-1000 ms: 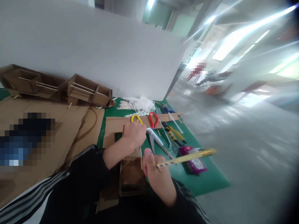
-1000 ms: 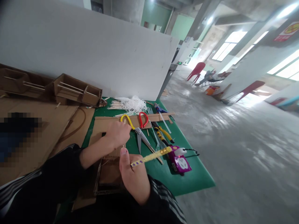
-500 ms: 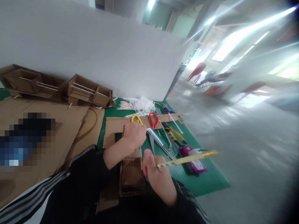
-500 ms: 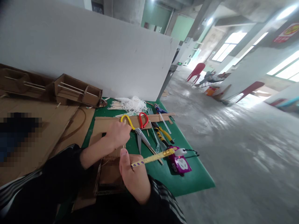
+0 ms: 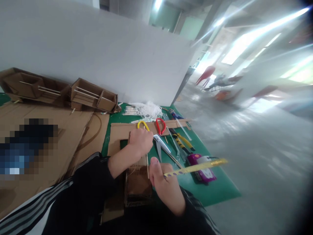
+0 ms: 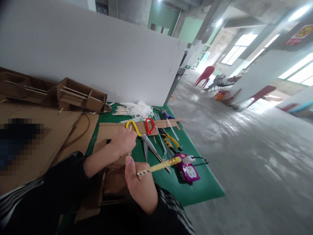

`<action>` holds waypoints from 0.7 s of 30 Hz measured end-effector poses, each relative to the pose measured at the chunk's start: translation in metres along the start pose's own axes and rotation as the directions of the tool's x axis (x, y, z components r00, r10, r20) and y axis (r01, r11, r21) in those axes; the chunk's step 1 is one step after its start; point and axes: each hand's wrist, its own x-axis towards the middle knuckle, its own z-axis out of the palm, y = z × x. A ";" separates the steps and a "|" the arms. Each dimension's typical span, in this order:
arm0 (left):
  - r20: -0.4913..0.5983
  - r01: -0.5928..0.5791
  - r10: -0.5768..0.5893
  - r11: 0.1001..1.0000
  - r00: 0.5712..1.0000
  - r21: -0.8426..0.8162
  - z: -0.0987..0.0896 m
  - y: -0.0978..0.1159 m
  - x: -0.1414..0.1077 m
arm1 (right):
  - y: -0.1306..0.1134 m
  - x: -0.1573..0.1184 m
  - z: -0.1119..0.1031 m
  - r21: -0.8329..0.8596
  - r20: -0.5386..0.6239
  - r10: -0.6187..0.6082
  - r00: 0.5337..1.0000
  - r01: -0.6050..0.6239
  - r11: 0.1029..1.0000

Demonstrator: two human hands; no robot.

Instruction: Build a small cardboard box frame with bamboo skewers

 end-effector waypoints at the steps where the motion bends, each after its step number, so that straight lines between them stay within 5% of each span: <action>1: 0.000 0.000 0.000 1.000 1.000 -0.001 0.000 0.000 0.000 | 0.000 0.000 0.000 -0.002 -0.014 0.008 1.000 -0.008 1.000; 15: -0.002 0.008 -0.008 1.000 1.000 -0.025 0.002 0.000 0.000 | -0.004 -0.001 0.002 0.015 0.016 0.042 0.999 -0.042 0.999; 21: 0.014 0.001 0.000 0.998 1.000 -0.064 0.001 -0.001 0.000 | 0.002 -0.002 0.002 -0.042 -0.069 0.032 0.997 -0.035 0.998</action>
